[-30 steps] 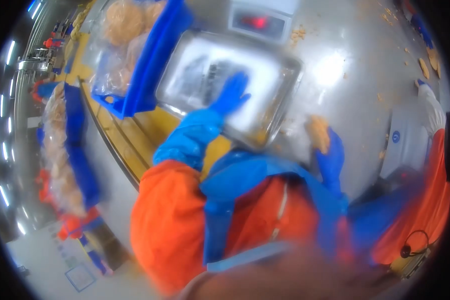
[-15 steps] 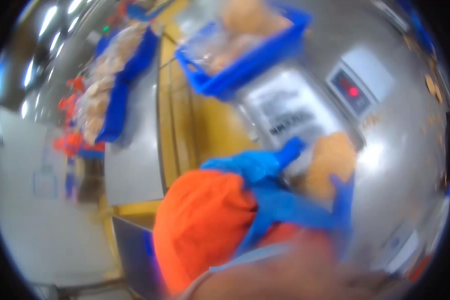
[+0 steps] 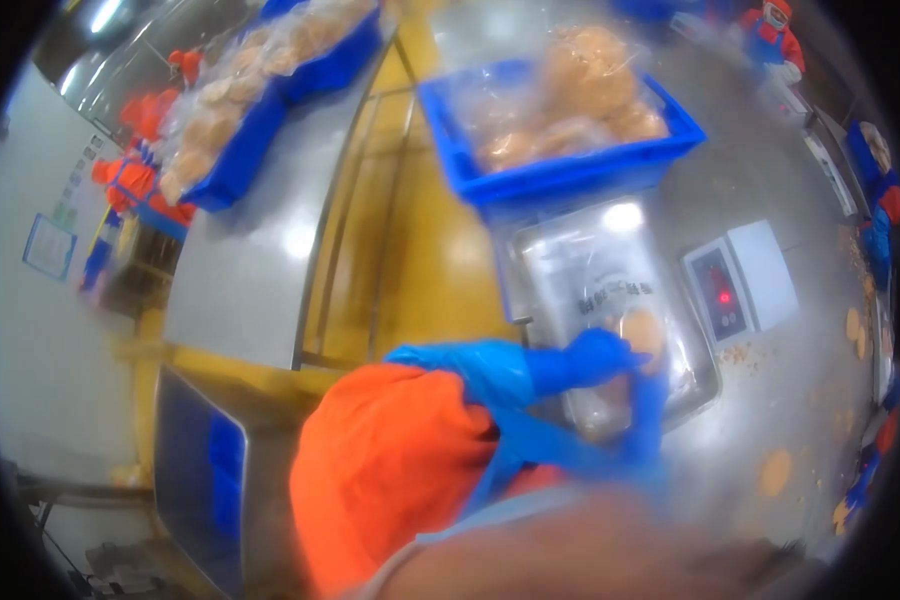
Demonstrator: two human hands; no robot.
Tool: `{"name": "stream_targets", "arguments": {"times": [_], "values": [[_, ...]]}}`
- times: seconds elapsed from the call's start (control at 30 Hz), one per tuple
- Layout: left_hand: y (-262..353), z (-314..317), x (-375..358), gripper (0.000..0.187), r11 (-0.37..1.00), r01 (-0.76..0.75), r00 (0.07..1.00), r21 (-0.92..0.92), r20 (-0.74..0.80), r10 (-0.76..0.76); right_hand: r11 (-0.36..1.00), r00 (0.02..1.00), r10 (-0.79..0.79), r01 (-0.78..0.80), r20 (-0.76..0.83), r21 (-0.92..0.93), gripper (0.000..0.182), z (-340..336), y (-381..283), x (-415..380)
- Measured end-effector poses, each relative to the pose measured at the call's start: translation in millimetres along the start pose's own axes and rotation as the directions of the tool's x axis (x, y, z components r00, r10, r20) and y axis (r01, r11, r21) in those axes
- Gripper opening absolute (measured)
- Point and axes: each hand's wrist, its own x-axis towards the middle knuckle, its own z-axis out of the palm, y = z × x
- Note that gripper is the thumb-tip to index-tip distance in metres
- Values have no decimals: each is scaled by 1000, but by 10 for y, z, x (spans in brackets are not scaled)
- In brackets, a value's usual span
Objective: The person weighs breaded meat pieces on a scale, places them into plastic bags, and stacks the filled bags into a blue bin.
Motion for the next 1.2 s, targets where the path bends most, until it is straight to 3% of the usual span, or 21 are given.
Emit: {"name": "stream_targets", "arguments": {"times": [0.07,0.13,0.2,0.3,0.33,0.4,0.47,0.53,0.57,0.6,0.63,0.67,0.7,0.73,0.8,0.87,0.93,1.0,1.13,1.17,1.2], "values": [[-81,39,-78,35,997,-65,998,34,11,65,943,996,-82,88,32,-322,55,-18,-63,-35],[-79,67,-110,37,994,-104,994,45,18,104,956,975,176,-201,133,214,55,44,-266,-114],[-28,50,-174,35,987,-58,997,-153,33,64,652,884,377,-466,277,598,57,178,-511,-173],[246,-186,-125,34,922,-167,983,-350,19,185,715,964,243,-256,112,650,47,339,-306,77],[281,-205,-108,34,925,-168,983,-341,13,183,741,966,231,-249,111,624,45,382,-347,83],[427,-110,-150,35,766,-59,993,-640,40,109,782,963,226,-268,144,563,41,407,-431,34],[342,263,-197,39,729,104,994,-677,46,-99,840,947,218,-305,234,448,37,395,-543,-72],[383,-131,21,37,855,-61,991,-514,74,115,917,894,205,-318,399,241,34,349,-693,-200],[123,75,-8,34,806,-65,993,-588,41,110,950,841,199,-291,504,111,33,303,-787,-260],[27,147,35,33,740,-67,993,-669,28,116,972,779,192,-234,598,-8,31,216,-892,-296],[-23,256,25,32,553,146,988,-820,89,-129,982,723,188,-159,665,-105,30,97,-996,-323],[9,174,71,33,283,345,911,-895,247,-330,983,696,174,-79,696,-166,29,-70,-1102,-328],[-140,343,14,37,879,22,965,-476,241,106,981,724,162,-45,670,-189,29,-282,-1201,-264],[-52,110,-10,37,895,-124,990,-429,11,142,985,776,138,-45,615,-164,31,-576,-1278,-177],[-44,-49,-4,37,893,2,989,-451,136,67,994,956,75,-48,283,-101,36,-1326,-1338,48],[75,-211,74,38,898,19,985,-440,165,60,993,992,-17,3,-123,-117,42,-2063,-1196,426],[122,-222,6,39,918,47,987,-394,162,19,961,904,-112,-7,-413,-276,49,-2736,-774,883],[60,-155,-36,39,969,-11,981,-247,183,58,851,808,-190,-147,-557,-504,55,-3198,-316,1258],[53,-215,-29,39,972,6,968,-233,247,53,571,716,-286,-407,-637,-714,65,-3687,30,1316],[5,-139,-52,40,986,24,956,-167,293,26,361,661,-411,-515,-628,-778,67,-3770,199,1293],[-91,49,-151,40,992,44,951,-117,308,-6,309,643,-410,-570,-647,-762,69,-3769,252,1192]]}}
